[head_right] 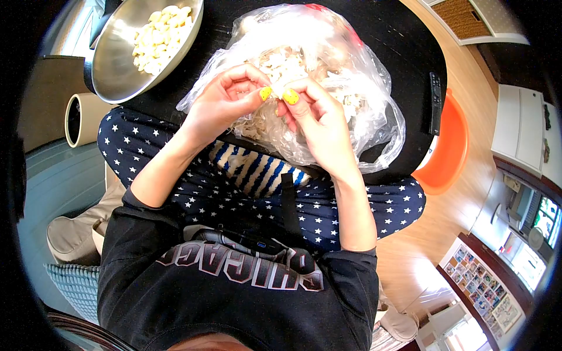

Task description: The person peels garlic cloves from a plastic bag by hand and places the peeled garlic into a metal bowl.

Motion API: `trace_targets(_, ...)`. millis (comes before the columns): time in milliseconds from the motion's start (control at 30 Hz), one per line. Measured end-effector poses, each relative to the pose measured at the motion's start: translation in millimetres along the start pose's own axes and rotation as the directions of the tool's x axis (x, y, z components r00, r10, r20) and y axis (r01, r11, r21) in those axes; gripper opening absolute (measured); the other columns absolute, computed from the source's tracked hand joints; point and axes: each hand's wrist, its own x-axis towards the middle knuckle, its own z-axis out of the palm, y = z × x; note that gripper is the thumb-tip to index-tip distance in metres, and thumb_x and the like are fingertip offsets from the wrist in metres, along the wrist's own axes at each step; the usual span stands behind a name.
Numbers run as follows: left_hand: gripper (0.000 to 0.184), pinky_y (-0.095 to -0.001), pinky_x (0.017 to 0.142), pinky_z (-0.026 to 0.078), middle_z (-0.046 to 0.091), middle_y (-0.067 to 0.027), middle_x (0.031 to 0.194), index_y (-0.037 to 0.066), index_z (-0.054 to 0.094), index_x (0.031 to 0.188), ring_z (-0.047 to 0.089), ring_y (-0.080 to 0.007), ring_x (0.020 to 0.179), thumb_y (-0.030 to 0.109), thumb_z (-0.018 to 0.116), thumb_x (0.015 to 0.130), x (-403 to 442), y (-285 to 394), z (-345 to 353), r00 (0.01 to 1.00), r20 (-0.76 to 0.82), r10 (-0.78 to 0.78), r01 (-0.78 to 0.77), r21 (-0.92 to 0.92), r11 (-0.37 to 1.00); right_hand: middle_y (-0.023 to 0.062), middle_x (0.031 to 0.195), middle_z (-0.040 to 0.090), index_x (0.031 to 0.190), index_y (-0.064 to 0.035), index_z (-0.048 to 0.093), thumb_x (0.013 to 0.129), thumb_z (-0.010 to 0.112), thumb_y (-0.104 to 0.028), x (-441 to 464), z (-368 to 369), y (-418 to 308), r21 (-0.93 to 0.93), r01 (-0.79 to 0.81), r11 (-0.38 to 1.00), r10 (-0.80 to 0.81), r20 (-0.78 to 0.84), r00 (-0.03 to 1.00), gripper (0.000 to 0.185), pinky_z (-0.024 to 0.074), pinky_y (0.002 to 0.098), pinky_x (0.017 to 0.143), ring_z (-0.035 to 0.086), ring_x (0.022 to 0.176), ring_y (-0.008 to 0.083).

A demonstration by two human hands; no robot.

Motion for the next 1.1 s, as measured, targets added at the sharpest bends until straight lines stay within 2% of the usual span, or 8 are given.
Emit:
trace_targets(433, 0.007, -0.0153, 0.066, 0.043, 0.056, 0.0001, 0.085, -0.003, 0.057, 0.09, 0.052, -0.0016, 0.075, 0.0, 0.058, 0.084, -0.8, 7.6, 11.1, 0.966, -0.017, 0.259, -0.237, 0.343, 0.909, 0.0026, 0.077, 0.057, 0.097, -0.0016, 0.057, 0.096, 0.048, -0.022, -1.1, 1.3, 1.6, 0.343, -0.085, 0.936, 0.136, -0.128, 0.983, 0.022, 0.0406, 0.0193, 0.059, 0.049, 0.063, 0.007)
trace_targets(500, 0.011, -0.022, 0.068, 0.046, 0.058, -0.0058, 0.088, -0.003, 0.059, 0.092, 0.055, -0.0093, 0.072, 0.004, 0.059, 0.084, 1.9, 8.8, 8.9, 0.937, -0.029, 0.347, -0.206, 0.758, 0.619, 0.0016, 0.075, 0.056, 0.096, -0.0016, 0.057, 0.095, 0.048, -0.021, -3.8, 1.1, -2.0, 0.173, -0.066, 0.983, 0.109, -0.25, 0.962, 0.022, 0.0399, 0.019, 0.058, 0.049, 0.063, 0.0069)
trace_targets(567, 0.022, -0.0397, 0.086, 0.045, 0.054, -0.018, 0.107, 0.0, 0.051, 0.106, 0.055, -0.0321, 0.104, 0.012, 0.052, 0.087, 1.9, -8.4, 0.6, 0.873, 0.106, 0.477, -0.284, 0.905, 0.318, 0.0004, 0.074, 0.055, 0.094, -0.0016, 0.056, 0.093, 0.053, -0.016, -5.3, 8.0, -18.2, -0.028, 0.047, 0.998, -0.054, -0.315, 0.947, 0.015, 0.0391, 0.0185, 0.057, 0.048, 0.064, 0.0059)
trace_targets(633, 0.024, -0.0397, 0.087, 0.045, 0.052, -0.0178, 0.111, 0.0, 0.049, 0.111, 0.054, -0.0334, 0.104, 0.012, 0.046, 0.09, 8.1, -27.0, -13.3, 0.779, 0.268, 0.567, -0.375, 0.923, 0.079, 0.0005, 0.076, 0.055, 0.093, -0.001, 0.056, 0.09, 0.056, -0.011, 6.0, 22.0, -42.6, -0.101, 0.233, 0.967, -0.248, -0.184, 0.951, 0.011, 0.0401, 0.0183, 0.06, 0.049, 0.066, 0.0054)
trace_targets(833, 0.038, -0.0375, 0.096, 0.039, 0.048, -0.0175, 0.124, 0.004, 0.044, 0.126, 0.048, -0.0304, 0.116, 0.021, 0.042, 0.093, -4.3, 28.8, -14.3, 0.997, -0.071, -0.021, 0.067, 0.748, 0.66, 0.0102, 0.075, 0.059, 0.095, 0.0011, 0.058, 0.078, 0.063, -0.007, 87.9, 118.6, -90.7, -0.69, 0.422, 0.588, -0.379, 0.226, 0.897, 0.019, 0.0469, 0.028, 0.065, 0.058, 0.068, 0.0167)
trace_targets(967, 0.034, -0.0371, 0.095, 0.038, 0.051, -0.0182, 0.12, 0.003, 0.047, 0.121, 0.048, -0.0285, 0.115, 0.018, 0.044, 0.091, 11.9, 7.6, -15.5, 0.967, 0.116, 0.229, -0.185, 0.933, 0.309, 0.0143, 0.08, 0.062, 0.092, -0.0013, 0.064, 0.081, 0.058, -0.007, 126.4, 125.5, -61.6, -0.795, 0.471, 0.383, -0.41, 0.311, 0.858, 0.014, 0.0483, 0.0341, 0.069, 0.062, 0.075, 0.0313)
trace_targets(1033, 0.032, -0.0369, 0.095, 0.038, 0.052, -0.0186, 0.118, 0.002, 0.048, 0.119, 0.048, -0.0276, 0.114, 0.016, 0.045, 0.09, 22.4, -5.2, -13.5, 0.915, 0.278, 0.293, -0.263, 0.96, -0.092, 0.0125, 0.08, 0.063, 0.085, -0.0011, 0.065, 0.08, 0.059, -0.007, 113.7, 119.7, -69.9, -0.846, 0.412, 0.339, -0.447, 0.24, 0.862, 0.01, 0.0487, 0.0319, 0.067, 0.063, 0.073, 0.0282)
trace_targets(1100, 0.03, -0.0367, 0.094, 0.037, 0.053, -0.0189, 0.116, 0.001, 0.05, 0.117, 0.049, -0.0266, 0.114, 0.014, 0.046, 0.089, 30.0, -20.0, -11.9, 0.896, 0.281, 0.344, -0.268, 0.959, -0.085, 0.0124, 0.067, 0.061, 0.079, 0.0012, 0.063, 0.078, 0.064, -0.009, 92.4, 104.9, -69.9, -0.845, 0.358, 0.398, -0.489, 0.135, 0.862, 0.011, 0.0476, 0.0281, 0.058, 0.061, 0.06, 0.0188)
